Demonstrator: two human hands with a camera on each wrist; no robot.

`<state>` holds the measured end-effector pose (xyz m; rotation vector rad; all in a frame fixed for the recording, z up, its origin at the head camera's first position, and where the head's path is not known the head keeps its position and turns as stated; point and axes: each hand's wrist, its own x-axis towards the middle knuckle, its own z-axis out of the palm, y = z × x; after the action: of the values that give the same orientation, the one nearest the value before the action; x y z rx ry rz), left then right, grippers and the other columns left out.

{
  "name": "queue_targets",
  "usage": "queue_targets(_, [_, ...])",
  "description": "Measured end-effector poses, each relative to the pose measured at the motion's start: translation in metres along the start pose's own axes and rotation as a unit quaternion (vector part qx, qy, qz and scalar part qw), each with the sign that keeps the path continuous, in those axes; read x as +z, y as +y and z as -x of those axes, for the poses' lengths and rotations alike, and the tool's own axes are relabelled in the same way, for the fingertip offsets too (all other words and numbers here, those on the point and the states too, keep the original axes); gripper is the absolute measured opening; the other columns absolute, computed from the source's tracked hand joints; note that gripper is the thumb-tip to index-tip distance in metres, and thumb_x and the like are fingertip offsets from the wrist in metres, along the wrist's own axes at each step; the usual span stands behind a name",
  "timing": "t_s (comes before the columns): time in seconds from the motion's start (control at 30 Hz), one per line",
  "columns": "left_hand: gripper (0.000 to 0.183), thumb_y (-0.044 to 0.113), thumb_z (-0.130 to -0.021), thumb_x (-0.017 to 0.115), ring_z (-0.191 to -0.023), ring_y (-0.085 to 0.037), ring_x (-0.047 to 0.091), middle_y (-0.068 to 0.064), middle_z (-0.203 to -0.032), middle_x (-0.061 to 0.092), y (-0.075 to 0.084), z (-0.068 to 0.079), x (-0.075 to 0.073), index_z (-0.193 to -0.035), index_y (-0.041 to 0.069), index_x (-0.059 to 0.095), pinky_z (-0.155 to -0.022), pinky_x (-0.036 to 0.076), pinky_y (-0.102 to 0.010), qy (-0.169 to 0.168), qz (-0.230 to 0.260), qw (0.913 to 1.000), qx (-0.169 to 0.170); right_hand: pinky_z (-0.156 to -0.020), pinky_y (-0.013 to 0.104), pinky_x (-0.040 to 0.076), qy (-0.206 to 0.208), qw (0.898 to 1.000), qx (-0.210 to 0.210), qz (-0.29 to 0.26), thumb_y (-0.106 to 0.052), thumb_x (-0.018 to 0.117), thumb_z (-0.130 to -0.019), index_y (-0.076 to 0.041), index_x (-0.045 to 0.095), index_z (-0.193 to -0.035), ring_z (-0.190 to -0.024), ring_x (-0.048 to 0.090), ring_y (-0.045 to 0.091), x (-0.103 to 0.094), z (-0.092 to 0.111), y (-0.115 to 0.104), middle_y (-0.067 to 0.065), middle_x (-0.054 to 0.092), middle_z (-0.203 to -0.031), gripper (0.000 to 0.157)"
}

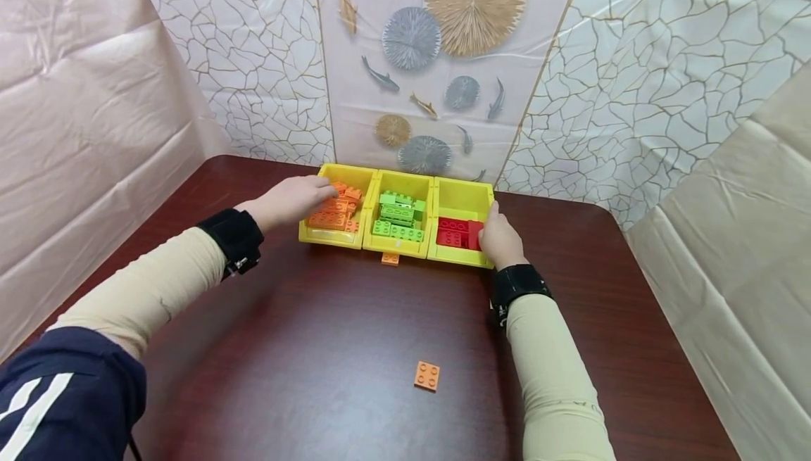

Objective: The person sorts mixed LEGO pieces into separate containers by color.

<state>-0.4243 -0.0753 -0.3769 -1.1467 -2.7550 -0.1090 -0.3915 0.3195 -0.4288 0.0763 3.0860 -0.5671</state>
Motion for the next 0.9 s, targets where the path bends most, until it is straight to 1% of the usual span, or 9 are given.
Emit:
queue_targets(0.07, [0.018,0.011,-0.095,0.047,-0.088,-0.022,0.053,-0.003,-0.095,0.055,-0.006,-0.007,0.000,-0.106,0.011,0.061,-0.080,0.043,-0.036,-0.008,0.003,0.9995,-0.029,-0.096,0.051,0.037,0.000,1.000,0.001,0.000,-0.010,0.042,-0.096,0.005,-0.006,-0.145,-0.109,0.044,0.038,0.001,-0.001,0.000,0.031,0.034,-0.135,0.071])
queue_targets(0.1, [0.022,0.006,-0.093,0.048,-0.092,-0.023,0.054,-0.004,-0.100,0.056,-0.009,-0.010,0.000,-0.111,0.010,0.061,-0.083,0.043,-0.037,-0.010,-0.022,0.9995,-0.019,-0.095,0.051,0.037,0.000,1.000,0.000,0.001,-0.010,0.042,-0.096,0.005,-0.006,-0.145,-0.109,0.044,0.038,0.002,-0.001,-0.001,0.032,0.034,-0.135,0.071])
queue_targets(0.23, [0.025,0.003,-0.093,0.047,-0.097,-0.023,0.054,-0.004,-0.105,0.058,-0.017,-0.017,0.004,-0.111,0.011,0.062,-0.086,0.042,-0.037,-0.034,-0.032,0.9975,-0.053,-0.096,0.051,0.037,-0.002,1.000,-0.005,0.000,-0.011,0.043,-0.096,0.004,-0.006,-0.146,-0.110,0.044,0.038,0.005,-0.002,-0.002,0.031,0.035,-0.135,0.071])
queue_targets(0.37, [0.026,0.001,-0.092,0.049,-0.096,-0.024,0.055,-0.005,-0.104,0.059,-0.023,-0.019,0.009,-0.112,0.011,0.062,-0.085,0.044,-0.038,-0.039,-0.047,0.9963,-0.061,-0.096,0.051,0.036,0.000,1.000,-0.008,0.004,-0.011,0.042,-0.096,0.005,-0.005,-0.145,-0.111,0.044,0.038,0.005,-0.002,-0.003,0.031,0.034,-0.135,0.070])
queue_targets(0.47, [0.024,0.003,-0.093,0.049,-0.093,-0.023,0.055,-0.005,-0.102,0.058,-0.025,-0.020,0.012,-0.111,0.012,0.062,-0.084,0.044,-0.037,-0.037,-0.046,0.9960,-0.067,-0.097,0.051,0.036,0.002,1.000,-0.007,0.004,-0.011,0.042,-0.096,0.005,-0.005,-0.145,-0.110,0.044,0.037,0.004,-0.002,-0.003,0.031,0.034,-0.135,0.070])
queue_targets(0.63, [0.022,0.004,-0.094,0.047,-0.092,-0.023,0.054,-0.005,-0.101,0.056,-0.026,-0.019,0.015,-0.111,0.011,0.060,-0.083,0.044,-0.038,-0.044,-0.040,0.9954,-0.075,-0.097,0.050,0.036,-0.002,1.000,-0.003,0.005,-0.010,0.042,-0.096,0.005,-0.005,-0.145,-0.110,0.044,0.037,0.002,-0.003,-0.004,0.031,0.034,-0.135,0.070])
queue_targets(0.77, [0.025,0.004,-0.094,0.047,-0.095,-0.024,0.054,-0.005,-0.104,0.057,-0.021,-0.019,0.016,-0.115,0.010,0.060,-0.085,0.044,-0.039,-0.032,-0.010,0.9967,-0.073,-0.096,0.050,0.037,-0.005,1.000,0.003,0.008,-0.010,0.043,-0.095,0.005,-0.005,-0.145,-0.109,0.044,0.037,0.001,-0.003,-0.003,0.031,0.034,-0.135,0.071])
queue_targets(0.83, [0.027,0.003,-0.093,0.047,-0.097,-0.024,0.055,-0.006,-0.107,0.058,-0.017,-0.020,0.017,-0.116,0.009,0.060,-0.086,0.044,-0.039,-0.015,-0.004,0.9986,-0.051,-0.096,0.050,0.037,-0.005,1.000,0.006,0.008,-0.010,0.043,-0.095,0.005,-0.005,-0.145,-0.109,0.044,0.037,0.001,-0.003,-0.002,0.031,0.034,-0.135,0.071])
queue_targets(0.9, [0.027,0.002,-0.092,0.049,-0.099,-0.024,0.055,-0.006,-0.107,0.058,-0.010,-0.020,0.019,-0.115,0.009,0.061,-0.087,0.043,-0.038,0.004,-0.009,0.9998,-0.017,-0.096,0.050,0.037,-0.004,1.000,0.006,0.008,-0.010,0.043,-0.095,0.005,-0.005,-0.145,-0.108,0.044,0.038,0.001,-0.003,0.000,0.031,0.034,-0.134,0.071])
